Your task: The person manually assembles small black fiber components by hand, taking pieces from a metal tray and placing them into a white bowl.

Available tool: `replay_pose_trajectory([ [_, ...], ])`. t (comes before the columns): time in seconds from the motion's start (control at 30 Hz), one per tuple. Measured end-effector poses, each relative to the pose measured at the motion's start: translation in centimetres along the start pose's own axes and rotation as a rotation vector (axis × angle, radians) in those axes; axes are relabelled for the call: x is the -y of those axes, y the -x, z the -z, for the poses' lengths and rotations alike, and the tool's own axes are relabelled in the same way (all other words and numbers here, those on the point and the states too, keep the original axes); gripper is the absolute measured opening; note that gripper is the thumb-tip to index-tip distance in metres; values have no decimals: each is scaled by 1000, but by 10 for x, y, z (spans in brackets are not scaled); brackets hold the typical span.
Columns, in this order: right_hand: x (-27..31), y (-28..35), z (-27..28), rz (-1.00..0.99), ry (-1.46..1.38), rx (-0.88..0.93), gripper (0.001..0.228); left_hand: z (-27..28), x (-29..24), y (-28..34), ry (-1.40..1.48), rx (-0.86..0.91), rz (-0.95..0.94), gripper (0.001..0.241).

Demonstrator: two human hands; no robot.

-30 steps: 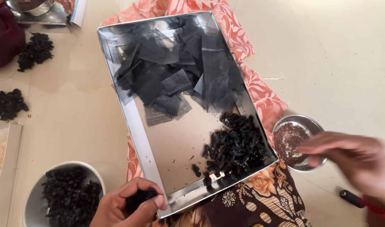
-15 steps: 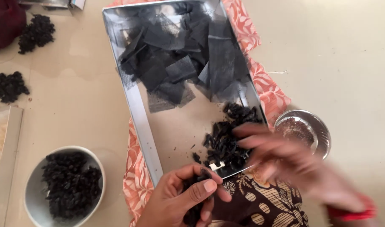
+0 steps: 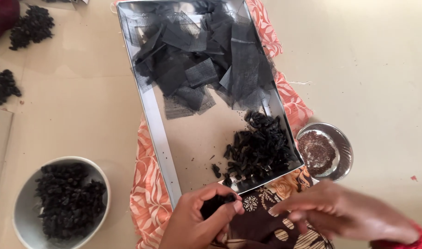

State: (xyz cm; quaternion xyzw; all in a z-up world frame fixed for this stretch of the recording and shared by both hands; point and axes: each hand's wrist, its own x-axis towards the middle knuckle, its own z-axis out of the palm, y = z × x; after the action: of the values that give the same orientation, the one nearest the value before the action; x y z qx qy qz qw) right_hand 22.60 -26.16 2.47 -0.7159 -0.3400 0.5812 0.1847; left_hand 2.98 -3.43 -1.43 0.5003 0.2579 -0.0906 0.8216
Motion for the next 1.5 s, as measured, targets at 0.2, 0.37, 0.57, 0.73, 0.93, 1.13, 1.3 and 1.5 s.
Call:
replay_pose_trajectory([
  [0.2, 8, -30, 24, 74, 245, -772, 37, 1, 22, -31, -578, -251, -208, 19],
  [0.37, 18, -89, 26, 473, 410, -855, 30, 7, 44, -47, -621, -101, -341, 18],
  [0.57, 28, -123, 38, 209, 494, -939, 28, 13, 33, -54, -687, 45, -102, 20],
  [0.73, 39, -120, 18, 474, 425, -840, 30, 16, 51, -58, -640, 43, -213, 19],
  [0.93, 41, -108, 19, 242, 306, -830, 30, 12, 31, -55, -594, -26, 49, 25],
  [1.13, 46, -117, -10, 630, 340, -642, 34, 17, 47, -57, -512, -26, -205, 21],
  [1.3, 47, -120, -1, 425, 354, -802, 29, 22, 47, -53, -427, 2, -220, 21],
  [1.5, 46, -138, 23, 559, 555, -883, 26, 23, 40, -53, -408, 6, -160, 22],
])
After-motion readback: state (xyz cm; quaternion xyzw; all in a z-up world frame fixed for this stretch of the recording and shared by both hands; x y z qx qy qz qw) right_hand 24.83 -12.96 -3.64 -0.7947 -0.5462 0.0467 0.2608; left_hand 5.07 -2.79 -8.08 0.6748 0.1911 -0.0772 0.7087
